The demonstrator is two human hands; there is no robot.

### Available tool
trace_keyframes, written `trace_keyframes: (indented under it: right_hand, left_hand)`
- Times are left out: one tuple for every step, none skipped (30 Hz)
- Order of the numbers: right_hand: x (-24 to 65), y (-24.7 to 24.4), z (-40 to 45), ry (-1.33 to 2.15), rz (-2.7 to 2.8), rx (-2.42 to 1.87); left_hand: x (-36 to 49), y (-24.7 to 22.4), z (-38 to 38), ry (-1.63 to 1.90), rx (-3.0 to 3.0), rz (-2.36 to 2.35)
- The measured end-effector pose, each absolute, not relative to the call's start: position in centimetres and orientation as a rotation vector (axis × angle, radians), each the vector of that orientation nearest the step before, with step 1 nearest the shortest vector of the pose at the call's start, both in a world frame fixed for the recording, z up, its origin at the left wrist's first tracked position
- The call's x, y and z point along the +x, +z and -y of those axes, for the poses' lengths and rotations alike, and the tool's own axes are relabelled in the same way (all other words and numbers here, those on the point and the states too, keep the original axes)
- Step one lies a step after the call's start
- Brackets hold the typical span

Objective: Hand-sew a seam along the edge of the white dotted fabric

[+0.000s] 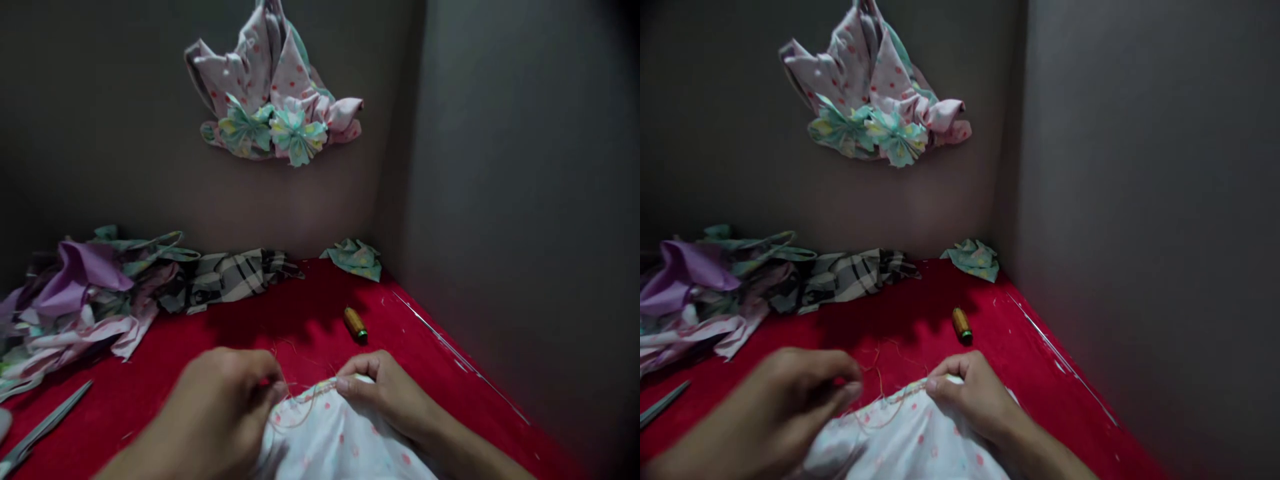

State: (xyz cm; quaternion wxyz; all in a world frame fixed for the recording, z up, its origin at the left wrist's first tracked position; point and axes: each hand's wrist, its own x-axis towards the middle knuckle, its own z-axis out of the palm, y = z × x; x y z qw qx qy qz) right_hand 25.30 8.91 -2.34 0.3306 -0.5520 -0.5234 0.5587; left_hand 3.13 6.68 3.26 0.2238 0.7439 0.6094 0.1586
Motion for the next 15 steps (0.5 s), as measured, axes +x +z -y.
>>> trace_keyframes:
  right_hand:
    - [25.3, -2.3, -8.9, 1.461, 1.367, -1.440]
    - [25.3, -2.3, -8.9, 1.463, 1.370, -1.429]
    - [25.4, -2.3, -8.9, 1.462, 1.378, -1.413]
    - [25.4, -2.2, -8.8, 1.460, 1.391, -1.398]
    - [25.4, -2.2, -8.8, 1.459, 1.399, -1.390]
    - [25.4, -2.2, -8.8, 1.459, 1.401, -1.389]
    - [25.4, -2.2, -8.9, 1.462, 1.400, -1.393]
    - [25.4, -2.2, -8.9, 1.466, 1.400, -1.398]
    - [25.5, -2.2, -8.9, 1.472, 1.402, -1.400]
    - [25.5, -2.2, -8.9, 1.472, 1.402, -1.399]
    - [25.5, -2.3, -8.9, 1.470, 1.405, -1.398]
    - [25.5, -2.3, -8.9, 1.465, 1.412, -1.397]
    - [25.5, -2.3, -8.9, 1.458, 1.420, -1.399]
    - [25.5, -2.3, -8.9, 1.455, 1.424, -1.399]
    - [25.6, -2.3, -8.9, 1.453, 1.427, -1.398]
  left_hand:
    - [4.7, 3.3, -7.3, 0.357, 2.089, -1.641]
    - [6.1, 3.1, -7.7, 0.320, 2.108, -1.623]
    - [7.3, 2.8, -8.1, 0.314, 2.112, -1.604]
    - [8.2, 2.4, -8.3, 0.331, 2.103, -1.592]
    - [8.8, 2.0, -8.5, 0.358, 2.087, -1.578]
    - [9.2, 1.5, -8.5, 0.382, 2.070, -1.556]
    - [9.4, 1.1, -8.5, 0.393, 2.057, -1.526]
    - [9.4, 0.8, -8.5, 0.407, 2.052, -1.499]
    - [9.4, 0.5, -8.4, 0.427, 2.056, -1.480]
    - [9.3, 0.4, -8.4, 0.458, 2.068, -1.468]
    - [9.1, 0.2, -8.4, 0.496, 2.088, -1.458]
    - [9.0, 0.1, -8.4, 0.533, 2.113, -1.457]
    - [8.8, 0.2, -8.4, 0.569, 2.146, -1.466]
    - [8.5, 0.3, -8.5, 0.594, 2.187, -1.478]
    - [8.2, 0.5, -8.6, 0.609, 2.230, -1.498]
